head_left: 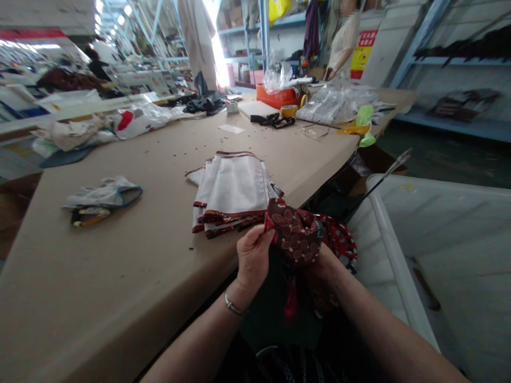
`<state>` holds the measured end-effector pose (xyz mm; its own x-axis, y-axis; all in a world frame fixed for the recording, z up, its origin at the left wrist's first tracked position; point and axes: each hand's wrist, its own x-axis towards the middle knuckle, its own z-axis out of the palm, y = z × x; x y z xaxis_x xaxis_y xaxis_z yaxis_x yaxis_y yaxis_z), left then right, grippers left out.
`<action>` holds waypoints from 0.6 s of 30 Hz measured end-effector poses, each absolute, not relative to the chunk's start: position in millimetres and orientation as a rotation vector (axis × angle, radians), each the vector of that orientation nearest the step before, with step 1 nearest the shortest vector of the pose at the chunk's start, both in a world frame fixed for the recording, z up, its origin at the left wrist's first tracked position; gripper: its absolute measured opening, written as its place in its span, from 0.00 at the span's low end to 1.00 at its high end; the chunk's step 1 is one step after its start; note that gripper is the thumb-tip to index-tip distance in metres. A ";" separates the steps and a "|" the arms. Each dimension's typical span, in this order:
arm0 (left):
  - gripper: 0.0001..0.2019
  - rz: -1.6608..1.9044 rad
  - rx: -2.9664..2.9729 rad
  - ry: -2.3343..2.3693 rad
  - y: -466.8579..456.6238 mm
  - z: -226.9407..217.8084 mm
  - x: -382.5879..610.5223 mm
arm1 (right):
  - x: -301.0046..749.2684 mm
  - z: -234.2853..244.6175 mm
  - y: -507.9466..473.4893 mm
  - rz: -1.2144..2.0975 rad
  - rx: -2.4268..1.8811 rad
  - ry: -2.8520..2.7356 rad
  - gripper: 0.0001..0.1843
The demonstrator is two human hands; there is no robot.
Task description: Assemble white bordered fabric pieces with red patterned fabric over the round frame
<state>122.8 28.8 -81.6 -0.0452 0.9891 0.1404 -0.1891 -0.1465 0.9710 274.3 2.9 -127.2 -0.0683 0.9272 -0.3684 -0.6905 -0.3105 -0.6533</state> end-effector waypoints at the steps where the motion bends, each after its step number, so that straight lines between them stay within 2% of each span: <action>1: 0.04 1.466 1.182 0.970 33.3 -72.6 125.7 | 272.6 -121.2 5.8 1.674 -0.840 -0.366 0.07; 5: 0.03 1.543 1.164 0.900 41.3 -65.5 130.2 | 270.9 -122.4 7.8 1.577 -0.912 -0.467 0.09; 9: 0.03 1.360 1.074 1.161 19.7 -113.7 112.5 | 282.3 -169.4 -9.3 1.413 -1.345 -0.716 0.15; 12: 0.05 1.269 1.087 1.290 6.4 -136.8 97.0 | 295.5 -191.3 -15.5 1.303 -1.481 -0.780 0.13; 15: 0.06 1.333 1.213 1.242 12.0 -117.7 92.1 | 303.1 -173.2 -7.8 1.143 -1.523 -0.842 0.10; 18: 0.06 1.389 1.396 1.124 26.5 -70.6 97.5 | 300.1 -124.7 3.9 1.076 -1.257 -1.061 0.28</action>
<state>97.5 26.5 -70.6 -0.0194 0.9708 0.2390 0.0316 -0.2383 0.9707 300.1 3.9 -124.7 0.1819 0.9832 0.0136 -0.0277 0.0190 -0.9994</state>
